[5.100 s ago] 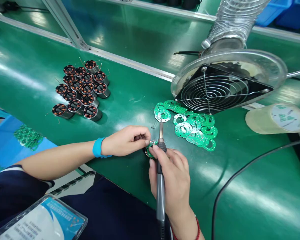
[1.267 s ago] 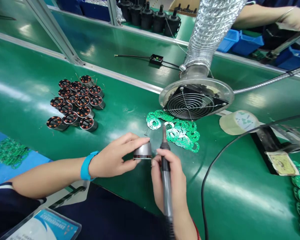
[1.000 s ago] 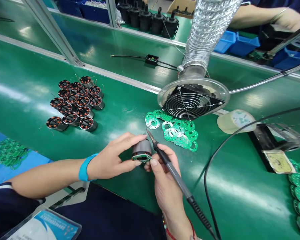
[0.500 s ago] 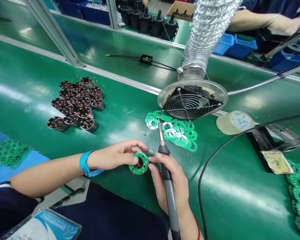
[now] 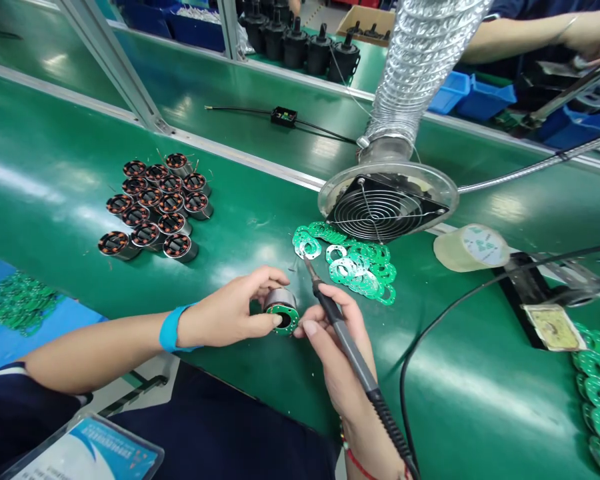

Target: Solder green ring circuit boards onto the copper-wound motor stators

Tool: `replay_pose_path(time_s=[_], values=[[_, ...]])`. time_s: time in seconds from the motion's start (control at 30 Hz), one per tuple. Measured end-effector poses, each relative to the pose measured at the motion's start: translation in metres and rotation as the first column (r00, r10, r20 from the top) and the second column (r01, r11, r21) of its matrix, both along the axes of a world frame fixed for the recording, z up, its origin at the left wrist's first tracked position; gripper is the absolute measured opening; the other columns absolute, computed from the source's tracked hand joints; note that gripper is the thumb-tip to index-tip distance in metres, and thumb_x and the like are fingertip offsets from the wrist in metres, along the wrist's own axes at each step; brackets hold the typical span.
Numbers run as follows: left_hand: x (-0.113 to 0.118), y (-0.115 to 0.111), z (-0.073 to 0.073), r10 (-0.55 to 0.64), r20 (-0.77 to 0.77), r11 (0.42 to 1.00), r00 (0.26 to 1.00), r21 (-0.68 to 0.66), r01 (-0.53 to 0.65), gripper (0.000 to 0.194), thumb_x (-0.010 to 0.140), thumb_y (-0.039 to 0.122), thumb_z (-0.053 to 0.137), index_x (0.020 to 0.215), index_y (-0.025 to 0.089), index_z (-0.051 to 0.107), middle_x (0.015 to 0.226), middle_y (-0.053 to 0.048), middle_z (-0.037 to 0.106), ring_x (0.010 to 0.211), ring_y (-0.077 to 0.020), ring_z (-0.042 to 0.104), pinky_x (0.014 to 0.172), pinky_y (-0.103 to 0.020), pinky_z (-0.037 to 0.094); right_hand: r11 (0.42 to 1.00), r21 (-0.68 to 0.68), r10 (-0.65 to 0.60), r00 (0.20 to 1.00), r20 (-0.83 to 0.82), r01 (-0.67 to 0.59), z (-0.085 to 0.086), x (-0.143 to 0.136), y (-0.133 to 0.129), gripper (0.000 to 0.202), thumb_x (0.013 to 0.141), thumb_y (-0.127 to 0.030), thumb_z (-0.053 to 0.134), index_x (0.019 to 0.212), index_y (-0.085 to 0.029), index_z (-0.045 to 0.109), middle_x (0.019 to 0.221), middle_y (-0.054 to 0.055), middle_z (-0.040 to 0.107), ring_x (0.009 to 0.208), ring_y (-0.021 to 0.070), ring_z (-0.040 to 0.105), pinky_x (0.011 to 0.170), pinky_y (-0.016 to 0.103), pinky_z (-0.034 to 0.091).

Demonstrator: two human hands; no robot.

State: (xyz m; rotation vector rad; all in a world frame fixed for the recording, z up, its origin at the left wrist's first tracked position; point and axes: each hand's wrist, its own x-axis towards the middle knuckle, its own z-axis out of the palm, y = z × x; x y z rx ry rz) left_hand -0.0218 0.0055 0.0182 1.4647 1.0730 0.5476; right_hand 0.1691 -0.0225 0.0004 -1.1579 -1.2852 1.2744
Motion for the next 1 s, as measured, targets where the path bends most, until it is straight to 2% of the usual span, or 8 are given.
replay_pose_path(time_s=[0.13,0.33,0.43,0.5,0.63,0.77,0.9,1.0], values=[[0.0,0.0,0.001,-0.038,0.193,0.981,0.98,-0.181,0.073,0.036,0.078,0.029,0.06,0.109,0.019,0.045,0.077,0.003,0.052,0.069,-0.0129,0.051,0.064,-0.027,0.043,1.0,0.015,-0.002,0.998,-0.07,0.003,0.002,-0.003,-0.001,0.037,0.083,-0.032,0.072,0.116,-0.029,0.057,0.072,-0.007,0.062,0.054,0.0084,0.061,0.052,0.02,0.052],[0.0,0.002,0.0,-0.145,0.112,0.973,0.983,-0.162,0.162,0.029,0.076,0.028,0.067,0.1,0.018,0.054,0.068,0.007,0.048,0.062,-0.0096,0.044,0.057,-0.023,0.036,0.998,0.047,-0.05,0.997,0.067,0.047,-0.003,-0.01,-0.004,0.036,0.082,-0.028,0.072,0.116,-0.027,0.058,0.067,-0.008,0.053,0.052,0.0072,0.051,0.047,0.017,0.047],[0.001,0.004,0.0,-0.134,0.268,0.927,0.954,-0.307,0.216,0.023,0.079,0.026,0.066,0.097,0.016,0.056,0.074,0.004,0.053,0.067,-0.0097,0.049,0.062,-0.023,0.041,0.984,0.159,-0.093,0.994,0.065,0.082,-0.002,-0.005,-0.007,0.038,0.086,-0.03,0.069,0.122,-0.029,0.056,0.077,-0.004,0.062,0.064,0.0093,0.061,0.059,0.02,0.054],[0.0,0.006,0.002,-0.116,0.34,0.889,0.933,-0.384,0.251,0.022,0.08,0.028,0.066,0.097,0.016,0.059,0.079,0.002,0.056,0.07,-0.0099,0.052,0.065,-0.024,0.044,0.965,0.261,-0.046,0.989,0.143,0.007,0.002,-0.001,-0.01,0.047,0.087,-0.03,0.068,0.13,-0.029,0.05,0.099,0.002,0.07,0.087,0.0144,0.069,0.077,0.028,0.058],[-0.005,0.011,0.004,-0.15,0.427,0.841,0.892,-0.419,0.342,0.033,0.076,0.038,0.075,0.1,0.017,0.066,0.079,0.003,0.059,0.065,-0.008,0.052,0.063,-0.022,0.046,0.894,0.351,0.116,0.901,0.419,-0.278,0.012,0.002,-0.014,0.055,0.087,-0.024,0.067,0.137,-0.03,0.044,0.124,0.009,0.066,0.115,0.0237,0.066,0.095,0.041,0.056],[-0.006,0.01,0.001,-0.144,0.441,0.773,0.886,-0.509,0.379,0.042,0.069,0.053,0.081,0.086,0.017,0.067,0.072,0.003,0.062,0.059,-0.0079,0.054,0.063,-0.023,0.047,0.835,0.48,0.029,0.893,0.449,-0.269,0.017,-0.003,-0.012,0.048,0.088,-0.023,0.066,0.132,-0.03,0.047,0.11,0.006,0.072,0.104,0.0235,0.069,0.086,0.041,0.058],[-0.001,0.006,0.001,-0.133,0.468,0.7,0.873,-0.58,0.418,0.047,0.066,0.058,0.081,0.08,0.017,0.062,0.062,0.006,0.059,0.052,-0.0079,0.054,0.056,-0.023,0.044,0.733,0.569,-0.03,0.819,0.574,-0.372,0.018,-0.001,-0.011,0.038,0.09,-0.025,0.063,0.126,-0.029,0.051,0.102,0.005,0.075,0.098,0.0241,0.069,0.088,0.045,0.055],[0.0,0.018,0.01,-0.098,0.404,0.769,0.909,-0.55,0.327,0.04,0.069,0.042,0.082,0.09,0.017,0.059,0.069,0.005,0.061,0.055,-0.0076,0.055,0.056,-0.022,0.045,0.678,0.615,-0.16,0.736,0.658,-0.402,0.019,0.021,-0.009,0.042,0.089,-0.027,0.061,0.13,-0.024,0.05,0.11,0.009,0.074,0.11,0.0265,0.064,0.089,0.044,0.053]])
